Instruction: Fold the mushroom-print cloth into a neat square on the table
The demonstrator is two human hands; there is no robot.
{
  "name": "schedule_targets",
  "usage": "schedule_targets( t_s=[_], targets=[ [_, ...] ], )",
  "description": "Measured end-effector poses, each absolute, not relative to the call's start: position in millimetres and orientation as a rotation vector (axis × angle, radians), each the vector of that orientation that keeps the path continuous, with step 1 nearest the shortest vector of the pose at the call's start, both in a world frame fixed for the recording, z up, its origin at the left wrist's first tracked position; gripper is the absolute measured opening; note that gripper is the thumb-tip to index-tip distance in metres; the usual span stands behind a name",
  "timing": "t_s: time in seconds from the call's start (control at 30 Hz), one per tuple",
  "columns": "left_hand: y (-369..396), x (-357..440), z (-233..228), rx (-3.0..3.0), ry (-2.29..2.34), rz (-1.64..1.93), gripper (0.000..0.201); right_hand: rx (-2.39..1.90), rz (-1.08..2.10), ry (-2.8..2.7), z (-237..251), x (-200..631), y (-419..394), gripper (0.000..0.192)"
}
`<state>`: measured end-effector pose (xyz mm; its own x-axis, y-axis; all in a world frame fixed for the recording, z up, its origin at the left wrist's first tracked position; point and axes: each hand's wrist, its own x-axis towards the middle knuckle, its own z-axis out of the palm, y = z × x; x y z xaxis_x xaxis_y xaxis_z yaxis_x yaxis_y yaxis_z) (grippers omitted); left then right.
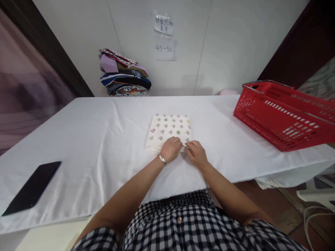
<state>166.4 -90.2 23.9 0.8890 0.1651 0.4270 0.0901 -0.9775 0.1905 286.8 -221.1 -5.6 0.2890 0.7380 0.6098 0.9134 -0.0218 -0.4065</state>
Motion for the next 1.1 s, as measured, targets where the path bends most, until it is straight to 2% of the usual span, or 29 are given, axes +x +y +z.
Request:
schedule_targets(
  t_s=[0.33,0.63,1.1],
  targets=[
    [-88.0,161.2,17.3,2.886,0.187,0.645,0.025,-1.765,-0.250,-1.525,-7.0,288.6,-224.2,0.030],
    [-81.4,159.2,11.7,2.812,0.120,0.671,0.013,-1.739,-0.250,-1.529,-6.8,289.3,-225.2,0.032],
    [-81.1,162.4,13.4,2.808,0.160,0.666,0.014,-1.753,-0.233,-1.511,-7.5,289.3,-224.9,0.031]
  ],
)
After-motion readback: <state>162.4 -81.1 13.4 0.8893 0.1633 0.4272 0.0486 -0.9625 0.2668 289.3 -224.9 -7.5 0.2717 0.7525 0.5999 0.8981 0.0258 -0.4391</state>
